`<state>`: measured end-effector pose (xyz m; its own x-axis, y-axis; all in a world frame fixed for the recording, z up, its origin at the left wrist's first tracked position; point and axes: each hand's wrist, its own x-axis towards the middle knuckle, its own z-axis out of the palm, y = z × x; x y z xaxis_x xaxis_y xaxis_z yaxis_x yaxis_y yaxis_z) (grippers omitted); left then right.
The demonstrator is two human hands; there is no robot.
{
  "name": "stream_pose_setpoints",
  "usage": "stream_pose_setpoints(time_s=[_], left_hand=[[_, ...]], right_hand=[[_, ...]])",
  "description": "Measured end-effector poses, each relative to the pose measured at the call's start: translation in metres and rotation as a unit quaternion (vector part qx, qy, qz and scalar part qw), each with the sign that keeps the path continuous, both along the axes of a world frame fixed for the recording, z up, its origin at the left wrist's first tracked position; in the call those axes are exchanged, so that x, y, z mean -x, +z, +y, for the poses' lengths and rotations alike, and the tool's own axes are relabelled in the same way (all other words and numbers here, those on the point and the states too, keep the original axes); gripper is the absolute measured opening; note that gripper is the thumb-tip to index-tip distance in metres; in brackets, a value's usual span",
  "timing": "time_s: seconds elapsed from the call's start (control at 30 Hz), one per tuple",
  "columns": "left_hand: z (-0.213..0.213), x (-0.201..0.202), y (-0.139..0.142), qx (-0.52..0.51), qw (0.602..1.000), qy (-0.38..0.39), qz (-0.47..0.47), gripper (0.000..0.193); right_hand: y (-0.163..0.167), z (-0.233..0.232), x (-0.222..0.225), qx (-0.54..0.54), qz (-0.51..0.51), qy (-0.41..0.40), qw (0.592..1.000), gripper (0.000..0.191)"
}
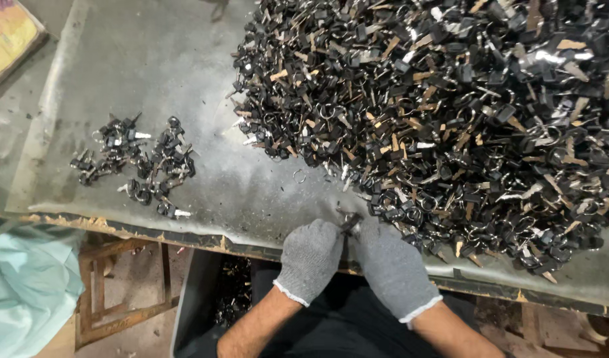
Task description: The person, wearing gray work gloves, picks keys one at a time from a large pile of keys on a worn metal table and places selected keys onto a separate sorted group on the left side of the table, repeating this sorting motion throughout the episode.
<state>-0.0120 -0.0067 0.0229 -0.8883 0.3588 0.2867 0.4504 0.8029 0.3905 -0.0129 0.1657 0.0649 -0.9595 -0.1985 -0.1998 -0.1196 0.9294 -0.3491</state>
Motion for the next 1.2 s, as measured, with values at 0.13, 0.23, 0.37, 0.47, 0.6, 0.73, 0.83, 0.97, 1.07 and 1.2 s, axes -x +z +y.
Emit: stream_pose_setpoints(time_s=[0.13, 0.23, 0.37, 0.47, 0.6, 0.73, 0.83, 0.97, 1.07, 1.2], left_hand=[[0.007, 0.005, 0.025, 0.014, 1.000, 0.008, -0.016, 0.012], [0.001, 0.013, 0.053, 0.114, 0.948, 0.026, -0.296, 0.029], [-0.017, 0.026, 0.078, 0.112, 0.939, -0.025, -0.323, 0.022], [-0.015, 0.036, 0.074, -0.115, 0.986, -0.010, -0.117, 0.014], [-0.001, 0.046, 0.052, -0.161, 0.972, -0.071, -0.157, 0.014], [-0.007, 0.033, 0.038, -0.067, 0.981, 0.014, -0.179, 0.017], [-0.009, 0.023, 0.030, -0.109, 0.974, 0.057, -0.190, 0.034], [-0.004, 0.021, 0.017, -0.013, 0.992, -0.003, -0.124, 0.014], [-0.006, 0.019, 0.010, -0.052, 0.996, -0.023, -0.074, 0.015], [-0.008, 0.016, 0.005, -0.026, 0.996, -0.017, -0.087, 0.014]], right_hand=[[-0.006, -0.002, -0.003, 0.000, 0.005, 0.005, 1.000, 0.028], [-0.007, 0.009, -0.003, 0.044, -0.062, 0.012, 0.997, 0.044], [-0.008, 0.011, -0.022, 0.074, 0.007, 0.020, 0.997, 0.049], [-0.015, -0.006, -0.030, -0.005, 0.153, 0.080, 0.985, 0.043], [-0.018, -0.012, -0.020, -0.058, 0.042, 0.102, 0.992, 0.024], [-0.009, 0.011, -0.016, 0.018, -0.119, -0.092, 0.989, 0.035], [-0.010, 0.011, -0.018, 0.014, -0.152, -0.061, 0.986, 0.055], [-0.014, -0.009, -0.010, 0.028, 0.016, -0.017, 0.999, 0.043], [-0.007, -0.009, -0.001, 0.015, 0.046, -0.002, 0.999, 0.037], [0.005, 0.003, 0.009, 0.061, -0.181, -0.004, 0.982, 0.054]])
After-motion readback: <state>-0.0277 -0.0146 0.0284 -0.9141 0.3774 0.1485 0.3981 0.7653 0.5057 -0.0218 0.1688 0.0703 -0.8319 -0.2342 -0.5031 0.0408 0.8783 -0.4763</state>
